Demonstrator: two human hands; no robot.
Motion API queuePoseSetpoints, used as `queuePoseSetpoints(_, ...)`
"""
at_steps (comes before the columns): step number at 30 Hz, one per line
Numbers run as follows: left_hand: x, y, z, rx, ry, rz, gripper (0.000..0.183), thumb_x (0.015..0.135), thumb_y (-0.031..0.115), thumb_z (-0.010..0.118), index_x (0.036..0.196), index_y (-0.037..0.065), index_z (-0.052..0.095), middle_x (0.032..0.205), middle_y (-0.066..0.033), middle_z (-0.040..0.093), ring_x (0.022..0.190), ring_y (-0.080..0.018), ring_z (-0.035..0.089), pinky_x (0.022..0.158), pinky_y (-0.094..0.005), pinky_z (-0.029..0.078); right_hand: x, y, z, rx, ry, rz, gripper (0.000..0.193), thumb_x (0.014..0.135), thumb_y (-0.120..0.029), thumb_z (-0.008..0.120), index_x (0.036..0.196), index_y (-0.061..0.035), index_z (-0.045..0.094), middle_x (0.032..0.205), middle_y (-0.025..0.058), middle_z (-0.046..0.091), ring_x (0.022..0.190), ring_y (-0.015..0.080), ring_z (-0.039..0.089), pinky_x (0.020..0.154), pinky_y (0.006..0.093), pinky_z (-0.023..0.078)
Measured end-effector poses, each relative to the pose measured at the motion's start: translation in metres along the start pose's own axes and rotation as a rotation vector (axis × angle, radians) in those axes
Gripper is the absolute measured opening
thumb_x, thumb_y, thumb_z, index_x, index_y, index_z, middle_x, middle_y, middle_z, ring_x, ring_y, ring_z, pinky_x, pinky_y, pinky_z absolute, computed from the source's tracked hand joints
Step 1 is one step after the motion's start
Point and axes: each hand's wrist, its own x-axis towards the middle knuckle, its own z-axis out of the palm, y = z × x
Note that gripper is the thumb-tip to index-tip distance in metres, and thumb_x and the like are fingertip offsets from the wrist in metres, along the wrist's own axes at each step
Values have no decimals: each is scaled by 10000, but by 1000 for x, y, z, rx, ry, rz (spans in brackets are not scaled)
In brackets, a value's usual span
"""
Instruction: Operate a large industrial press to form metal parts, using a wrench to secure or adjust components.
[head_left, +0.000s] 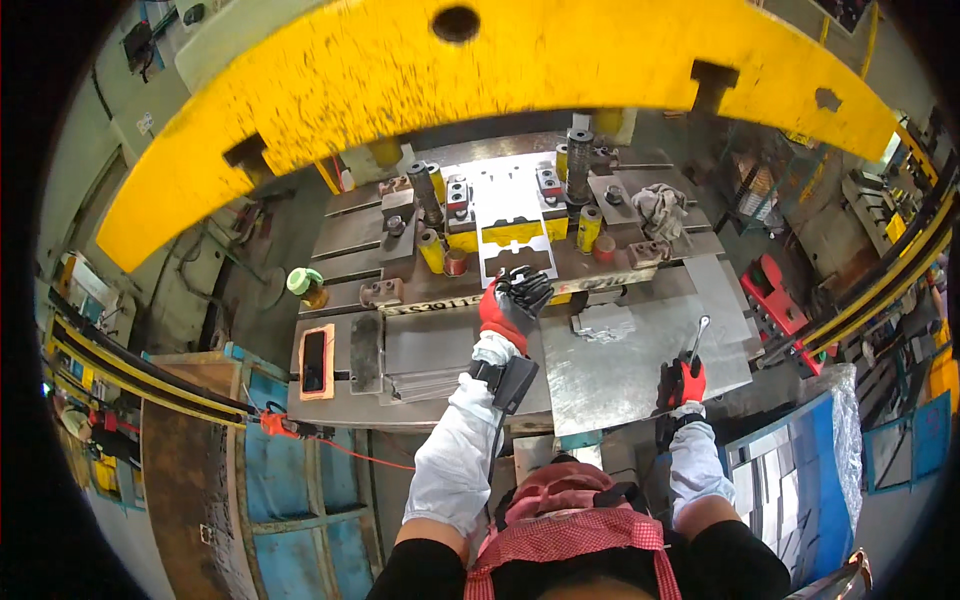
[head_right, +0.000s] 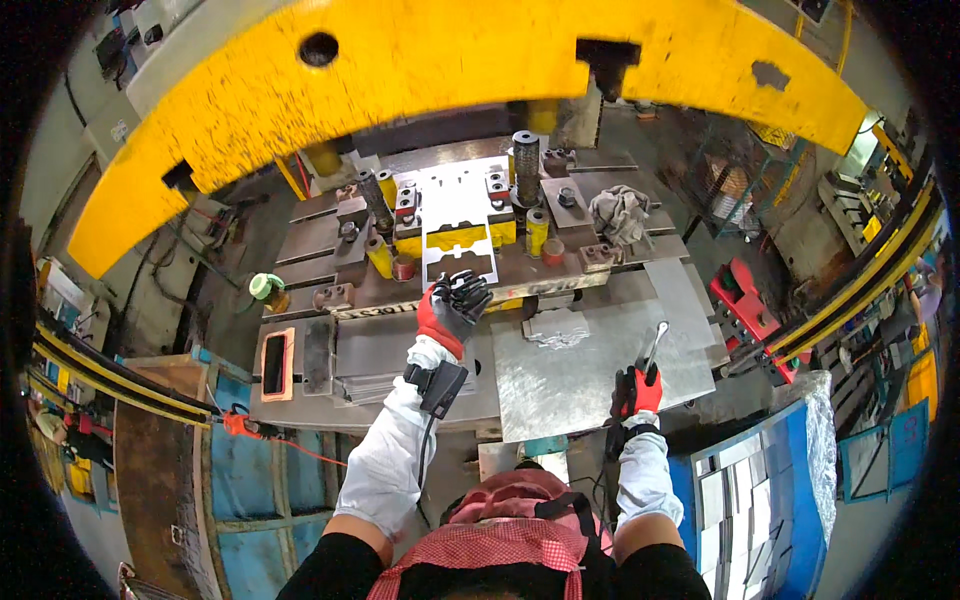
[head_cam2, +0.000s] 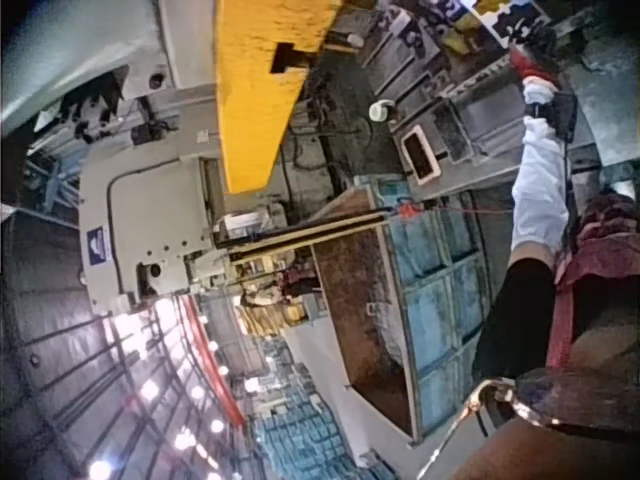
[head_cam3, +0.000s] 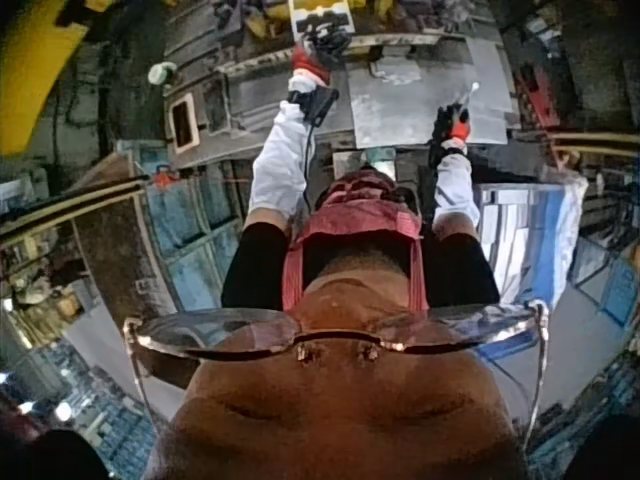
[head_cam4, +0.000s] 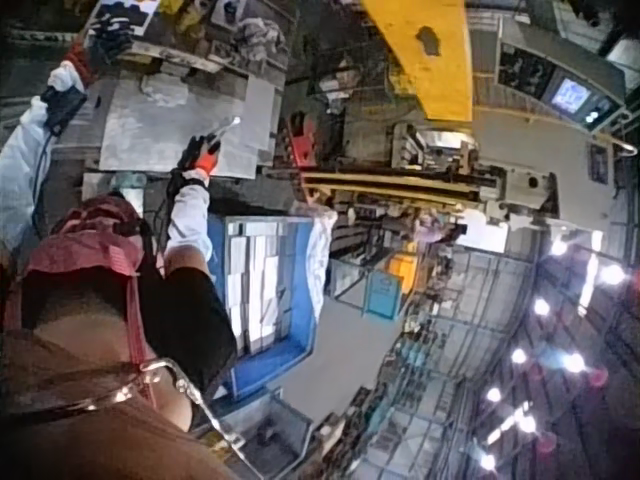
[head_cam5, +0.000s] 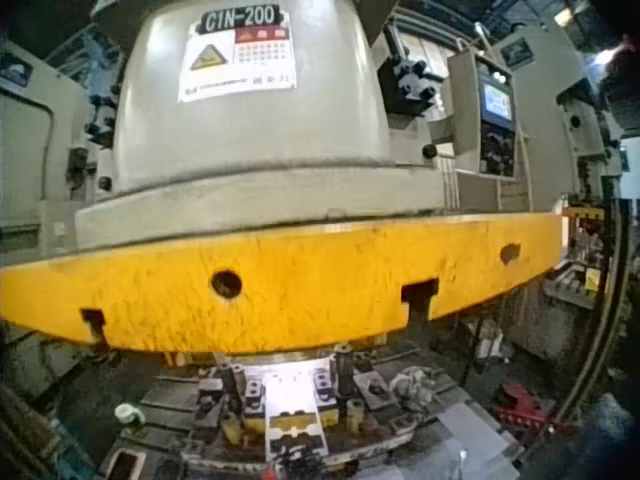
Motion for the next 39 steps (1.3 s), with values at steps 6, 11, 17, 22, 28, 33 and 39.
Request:
queuePoseSetpoints(6,-5,0,3,-14,37,2,440,893,360,392,1072,-11,545,1042,-206,598,922,-342,597,875,-465,461,-8,-5,6,70,55,-18,216,823,-152,586,1019,-111,505,710,46,529,565,185,527,436,332,443)
queuePoseSetpoints(11,-6,-1,10,-42,42,0,451,878,370,410,1066,-19,542,1051,-216,592,929,-354,592,878,-474,459,-2,-3,-4,80,18,86,312,789,-142,620,1068,-110,484,699,44,550,513,174,536,413,330,425)
queuePoseSetpoints(17,-4,0,-3,-14,-30,0,452,878,373,412,1078,-11,543,1069,-204,589,965,-346,582,890,-469,453,31,26,-22,-268,62,-102,303,761,-182,654,997,-41,528,728,46,556,610,131,525,541,297,447)
queuePoseSetpoints(22,-7,4,2,77,1,-8,444,894,370,385,1084,0,540,1043,-176,605,944,-331,588,875,-451,463,8,12,-4,-59,61,-88,293,788,-160,617,1035,-66,492,679,56,529,511,149,514,432,307,428)
queuePoseSetpoints(28,-3,2,3,180,170,-37,384,897,410,444,1082,86,534,1015,-183,595,905,-331,589,828,-434,481,-4,-8,-1,-95,64,-77,313,788,-154,616,1033,-91,433,616,69,504,432,191,501,367,329,412)
queuePoseSetpoints(33,-7,-2,-8,109,-4,63,342,927,304,431,1195,94,461,1110,-184,556,950,-337,575,851,-436,474,27,31,-23,50,-32,-155,276,796,-122,599,1031,-64,466,703,62,530,453,164,486,413,308,428)
queuePoseSetpoints(39,-59,-18,-27,44,12,27,381,945,285,381,1264,81,429,1081,-162,584,865,-282,617,804,-404,509,-64,-97,105,-95,-529,-235,519,792,-65,612,1275,-64,420,888,42,597,652,71,522,558,217,438)
